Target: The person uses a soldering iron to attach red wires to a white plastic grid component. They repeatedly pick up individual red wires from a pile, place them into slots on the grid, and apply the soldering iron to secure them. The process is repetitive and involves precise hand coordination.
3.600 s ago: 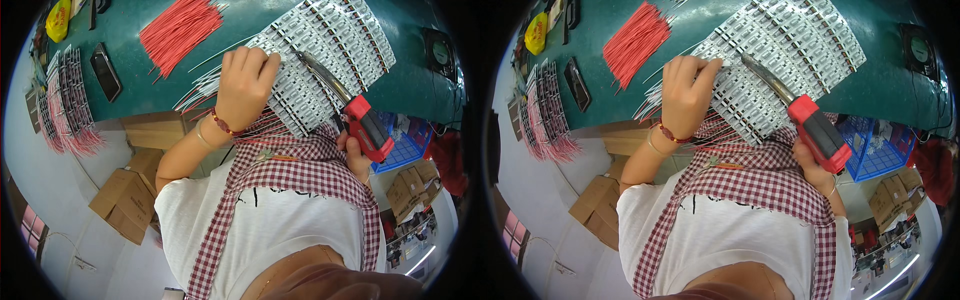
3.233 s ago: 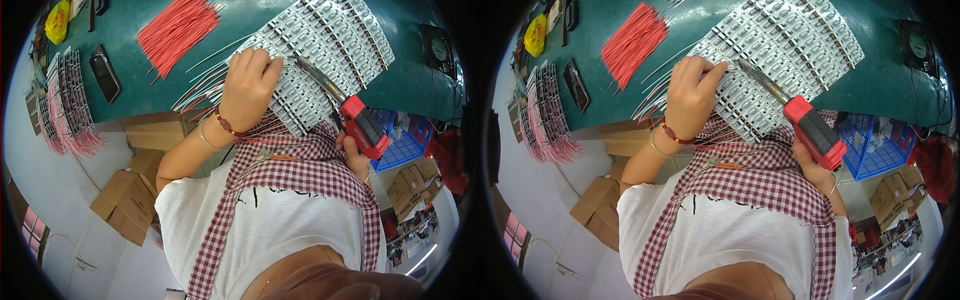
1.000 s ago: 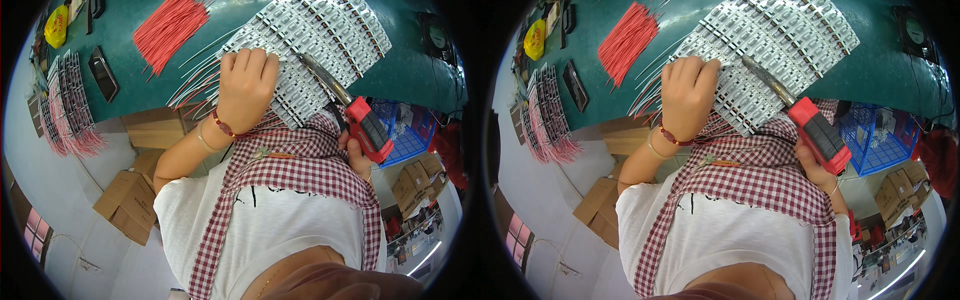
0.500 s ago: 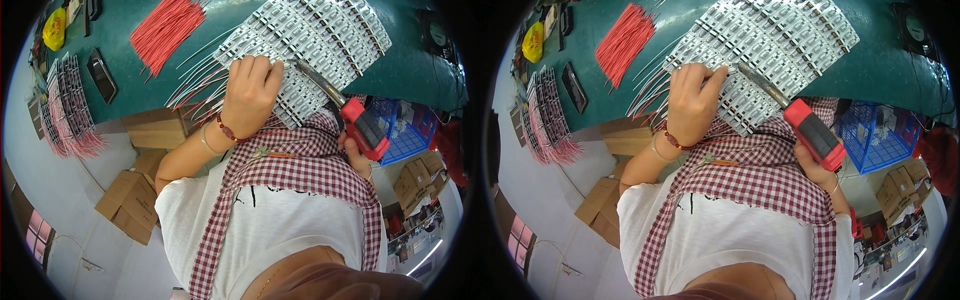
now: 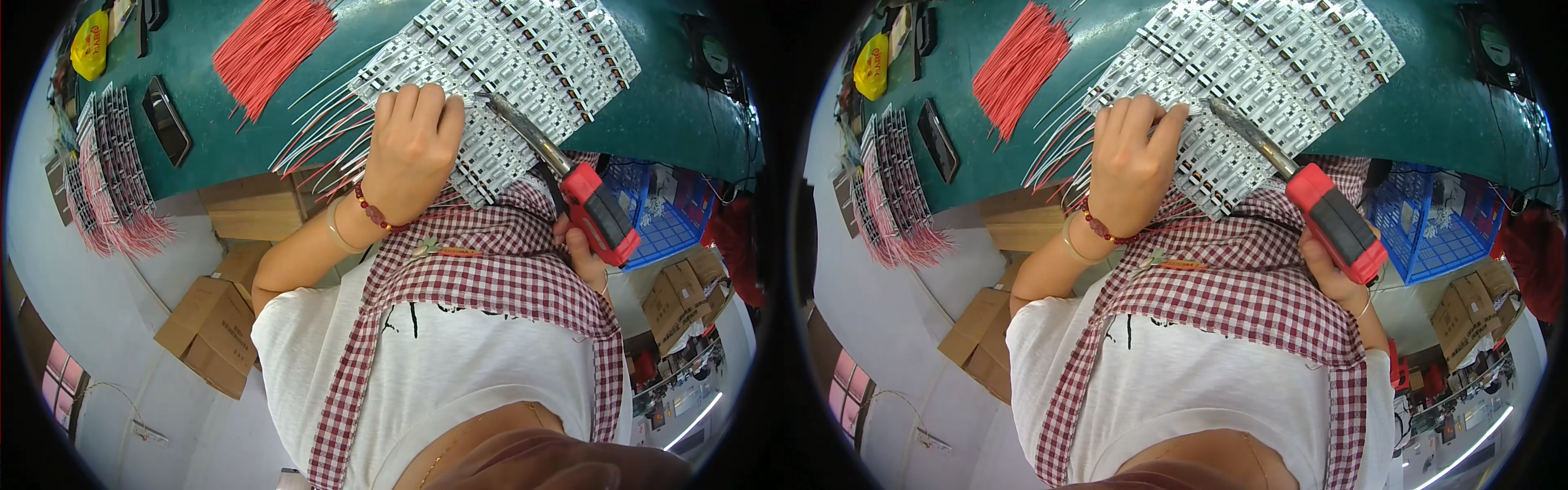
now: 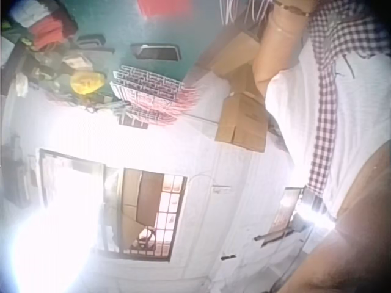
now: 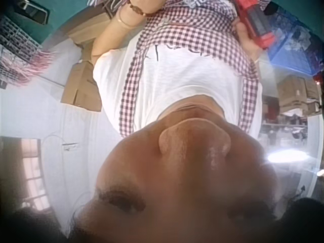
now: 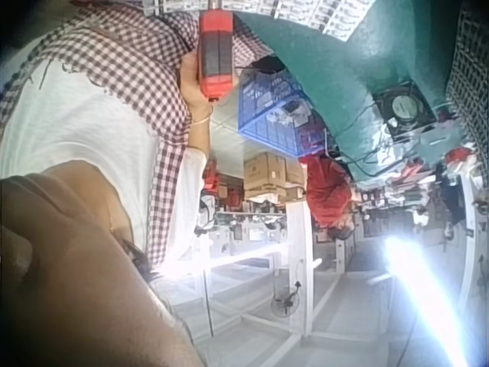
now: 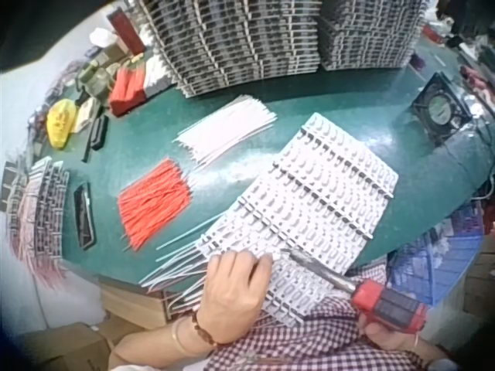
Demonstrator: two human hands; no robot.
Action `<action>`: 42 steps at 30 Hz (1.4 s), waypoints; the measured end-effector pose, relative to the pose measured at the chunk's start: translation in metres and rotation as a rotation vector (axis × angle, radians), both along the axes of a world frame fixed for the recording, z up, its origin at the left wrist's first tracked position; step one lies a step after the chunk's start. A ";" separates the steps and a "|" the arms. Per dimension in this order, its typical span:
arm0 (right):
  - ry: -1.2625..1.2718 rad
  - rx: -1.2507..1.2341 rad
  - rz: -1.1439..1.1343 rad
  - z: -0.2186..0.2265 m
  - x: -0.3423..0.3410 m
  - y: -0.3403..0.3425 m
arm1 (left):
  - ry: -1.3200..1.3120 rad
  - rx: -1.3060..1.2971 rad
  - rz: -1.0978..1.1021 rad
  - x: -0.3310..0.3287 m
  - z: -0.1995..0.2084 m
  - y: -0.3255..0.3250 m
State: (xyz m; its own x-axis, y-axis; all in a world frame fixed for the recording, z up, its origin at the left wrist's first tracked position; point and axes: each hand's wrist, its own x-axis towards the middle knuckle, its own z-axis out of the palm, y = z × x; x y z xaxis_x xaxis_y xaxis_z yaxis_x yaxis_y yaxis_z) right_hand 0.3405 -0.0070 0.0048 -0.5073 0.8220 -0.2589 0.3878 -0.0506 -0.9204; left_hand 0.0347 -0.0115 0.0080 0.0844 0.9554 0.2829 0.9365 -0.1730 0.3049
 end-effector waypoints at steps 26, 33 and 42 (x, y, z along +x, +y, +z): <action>0.201 -0.167 -0.134 0.010 -0.003 -0.006 | -0.054 0.068 -0.046 0.004 0.001 -0.005; 0.092 -0.111 -0.087 0.005 0.001 -0.004 | -0.060 0.036 -0.025 0.009 -0.004 -0.006; -0.027 0.091 0.007 -0.007 0.010 -0.005 | -0.057 0.018 -0.023 0.010 -0.001 -0.005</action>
